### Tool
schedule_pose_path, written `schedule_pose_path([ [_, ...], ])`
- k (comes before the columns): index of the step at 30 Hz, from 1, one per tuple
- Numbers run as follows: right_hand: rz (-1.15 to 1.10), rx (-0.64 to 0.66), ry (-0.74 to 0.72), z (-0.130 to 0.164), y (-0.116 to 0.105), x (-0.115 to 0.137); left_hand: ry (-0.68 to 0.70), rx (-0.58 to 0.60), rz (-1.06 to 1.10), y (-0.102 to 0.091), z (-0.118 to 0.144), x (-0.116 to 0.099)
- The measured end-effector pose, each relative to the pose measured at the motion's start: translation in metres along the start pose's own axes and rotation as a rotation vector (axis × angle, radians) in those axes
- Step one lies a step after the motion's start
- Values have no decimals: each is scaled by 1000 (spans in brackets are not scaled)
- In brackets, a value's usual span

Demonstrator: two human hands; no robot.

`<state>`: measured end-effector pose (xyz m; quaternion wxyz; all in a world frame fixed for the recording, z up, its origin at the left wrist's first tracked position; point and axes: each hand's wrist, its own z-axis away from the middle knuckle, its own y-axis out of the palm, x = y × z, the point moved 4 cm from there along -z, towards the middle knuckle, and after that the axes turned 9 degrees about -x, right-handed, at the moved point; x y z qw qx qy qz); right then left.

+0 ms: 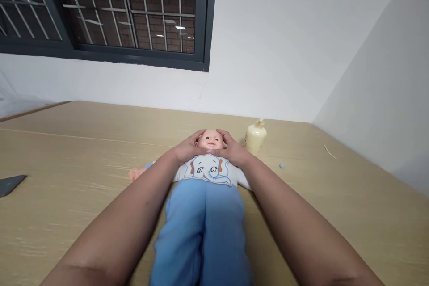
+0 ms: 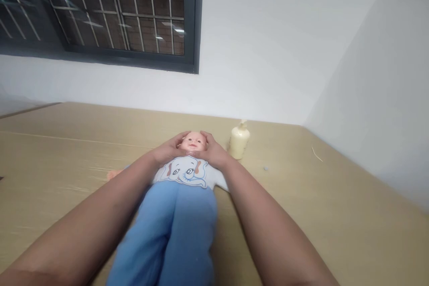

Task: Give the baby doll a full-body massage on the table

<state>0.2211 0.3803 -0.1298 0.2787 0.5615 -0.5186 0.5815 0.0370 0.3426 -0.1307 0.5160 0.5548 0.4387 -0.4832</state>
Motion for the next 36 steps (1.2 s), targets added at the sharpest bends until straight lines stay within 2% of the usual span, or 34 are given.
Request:
schedule_pose_path([
  [4, -82, 30, -22, -1, -2, -3, -5, 27, 60, -4, -1, 3],
  [9, -230, 100, 43, -3, -5, -11, -29, 104, 164, -2, 0, 2],
  [14, -339, 88, 134, -5, -3, -13, -9, 44, 195, 0, -1, 2],
  [16, -287, 56, 97, -5, -3, -11, -6, 34, 158, 1, -1, 2],
  [21, 13, 14, 4, -1, -2, 0, -2, -49, -32, -1, 0, -1],
  [24, 48, -10, -11, 1, -1, 5, 24, -46, -127, -1, 0, -1],
  [28, 50, -27, -19, 2, -3, 6, 60, -1, -107, -4, -2, 2],
  [33, -159, 89, 54, 1, -7, -1, 56, 83, 12, -6, -4, 6],
  [36, -352, 143, 121, 1, -6, -5, 9, 38, 114, -6, -6, 7],
])
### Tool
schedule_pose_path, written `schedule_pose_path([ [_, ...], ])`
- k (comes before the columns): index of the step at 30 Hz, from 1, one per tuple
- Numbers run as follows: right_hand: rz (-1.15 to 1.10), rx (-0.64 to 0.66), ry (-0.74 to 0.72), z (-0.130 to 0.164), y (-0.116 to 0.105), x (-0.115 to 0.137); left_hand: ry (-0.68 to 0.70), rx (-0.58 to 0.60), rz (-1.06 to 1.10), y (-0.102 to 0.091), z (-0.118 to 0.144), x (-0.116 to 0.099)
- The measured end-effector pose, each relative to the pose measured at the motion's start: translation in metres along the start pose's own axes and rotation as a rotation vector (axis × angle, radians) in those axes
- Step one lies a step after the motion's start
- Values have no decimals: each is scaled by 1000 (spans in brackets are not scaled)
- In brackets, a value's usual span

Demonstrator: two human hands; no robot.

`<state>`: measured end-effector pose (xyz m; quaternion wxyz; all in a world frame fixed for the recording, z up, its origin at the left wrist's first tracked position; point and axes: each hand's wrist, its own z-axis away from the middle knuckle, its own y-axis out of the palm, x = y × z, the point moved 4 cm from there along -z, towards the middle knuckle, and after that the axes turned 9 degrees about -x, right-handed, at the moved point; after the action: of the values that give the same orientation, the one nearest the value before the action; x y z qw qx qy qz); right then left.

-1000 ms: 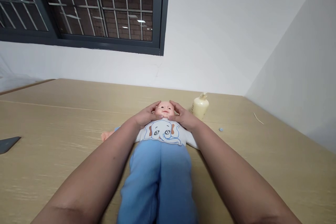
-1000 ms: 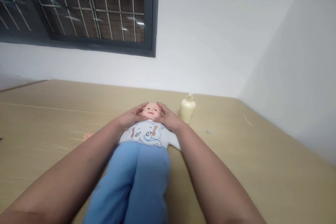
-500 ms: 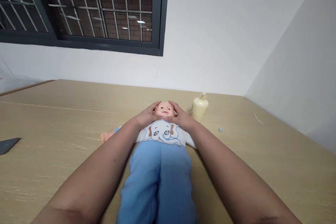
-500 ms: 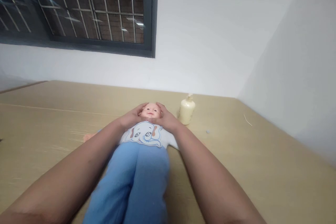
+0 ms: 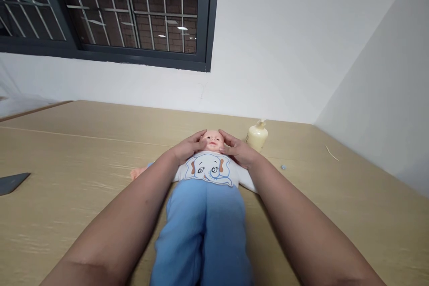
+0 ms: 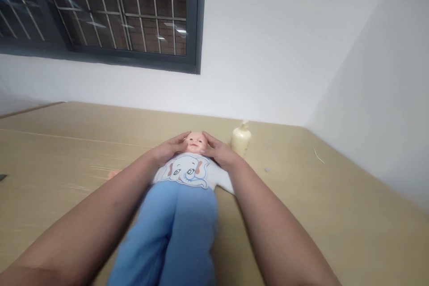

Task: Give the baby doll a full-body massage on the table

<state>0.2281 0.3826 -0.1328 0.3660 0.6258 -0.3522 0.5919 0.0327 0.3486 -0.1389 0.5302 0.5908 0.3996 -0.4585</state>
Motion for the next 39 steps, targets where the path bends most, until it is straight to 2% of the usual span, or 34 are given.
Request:
schedule_pose_path([
  [3, -73, -54, 57, -1, 1, -4, -7, -94, 61, 2, -2, 2],
  [6, -26, -121, 71, -2, 3, -6, 38, -141, 28, 5, -4, 3],
  [12, 104, -130, -54, -7, 4, -5, 82, -192, -40, 5, -7, 2],
  [16, 286, -194, -155, -7, 4, 0, 104, -220, -92, 4, -6, -2],
  [19, 519, -247, -223, -3, 5, 8, 120, -226, -124, 8, -3, -3],
  [24, 702, -379, -297, 7, 5, 36, 189, -297, -204, 12, 3, -14],
  [29, 764, -517, -428, 25, 2, 92, 328, -489, -320, 13, 12, -52],
  [31, 797, -640, -511, 37, -8, 115, 375, -509, -338, 25, 13, -69],
  [33, 817, -780, -571, 49, -25, 132, 344, -459, -307, 47, 10, -80],
  [36, 793, -851, -522, 56, -55, 136, 36, -260, -137, 91, -3, -78],
  [39, 775, -768, -397, 50, -77, 124, -151, -133, -41, 134, -21, -71],
])
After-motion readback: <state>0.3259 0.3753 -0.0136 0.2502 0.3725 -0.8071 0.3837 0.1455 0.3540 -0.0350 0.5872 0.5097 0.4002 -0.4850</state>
